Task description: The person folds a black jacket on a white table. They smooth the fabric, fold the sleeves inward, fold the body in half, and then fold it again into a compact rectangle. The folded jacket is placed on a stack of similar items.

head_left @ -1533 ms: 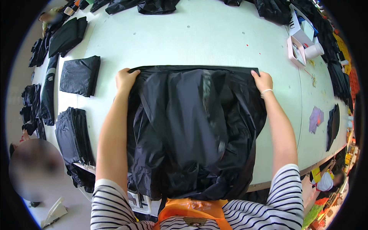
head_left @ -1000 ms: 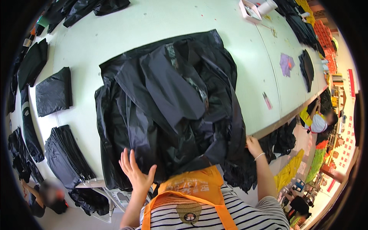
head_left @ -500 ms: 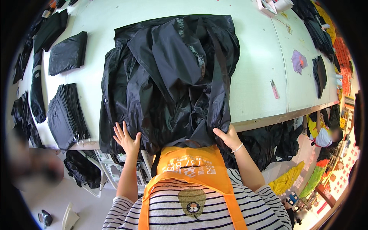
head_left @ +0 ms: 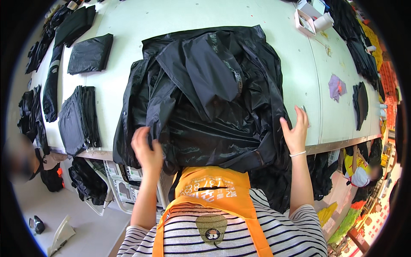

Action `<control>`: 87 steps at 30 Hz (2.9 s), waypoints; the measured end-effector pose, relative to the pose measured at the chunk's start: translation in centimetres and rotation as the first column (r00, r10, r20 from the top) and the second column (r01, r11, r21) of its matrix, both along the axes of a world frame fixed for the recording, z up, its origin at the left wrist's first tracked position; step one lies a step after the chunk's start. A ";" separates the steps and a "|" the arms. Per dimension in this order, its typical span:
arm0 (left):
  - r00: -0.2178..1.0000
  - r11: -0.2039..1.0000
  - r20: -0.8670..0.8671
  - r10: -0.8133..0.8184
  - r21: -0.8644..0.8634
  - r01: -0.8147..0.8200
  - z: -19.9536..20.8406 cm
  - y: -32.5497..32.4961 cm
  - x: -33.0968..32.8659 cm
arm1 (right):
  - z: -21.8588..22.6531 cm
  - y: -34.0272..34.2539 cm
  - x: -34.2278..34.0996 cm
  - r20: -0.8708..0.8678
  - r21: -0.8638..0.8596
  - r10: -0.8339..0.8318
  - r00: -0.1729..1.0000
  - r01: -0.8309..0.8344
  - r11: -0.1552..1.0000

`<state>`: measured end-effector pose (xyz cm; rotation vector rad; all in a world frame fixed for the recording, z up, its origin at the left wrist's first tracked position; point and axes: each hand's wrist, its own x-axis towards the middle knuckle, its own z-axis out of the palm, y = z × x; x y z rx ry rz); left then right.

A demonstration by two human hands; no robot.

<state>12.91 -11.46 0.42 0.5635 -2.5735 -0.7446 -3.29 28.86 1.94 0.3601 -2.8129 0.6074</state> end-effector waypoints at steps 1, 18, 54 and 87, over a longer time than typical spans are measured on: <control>0.998 0.992 -0.006 -0.067 0.111 0.068 0.2 2.2 -1.1 | 1.3 -2.5 -0.8 -0.067 -0.161 0.062 0.996 -0.072 0.984; 0.949 -0.340 -0.295 0.112 0.886 0.315 5.3 7.2 -14.0 | -6.3 -26.3 -12.5 0.821 -0.417 0.547 0.163 -0.482 0.771; 0.993 0.996 -0.096 0.064 -0.062 -0.070 -0.2 -5.7 -22.1 | 0.2 -13.2 -17.6 -0.285 0.008 0.309 0.907 -0.320 0.947; 0.830 0.831 -0.102 -0.548 -0.183 0.526 -0.3 2.1 -18.2 | -9.9 -20.0 -9.2 0.084 0.039 0.429 0.900 -0.433 0.901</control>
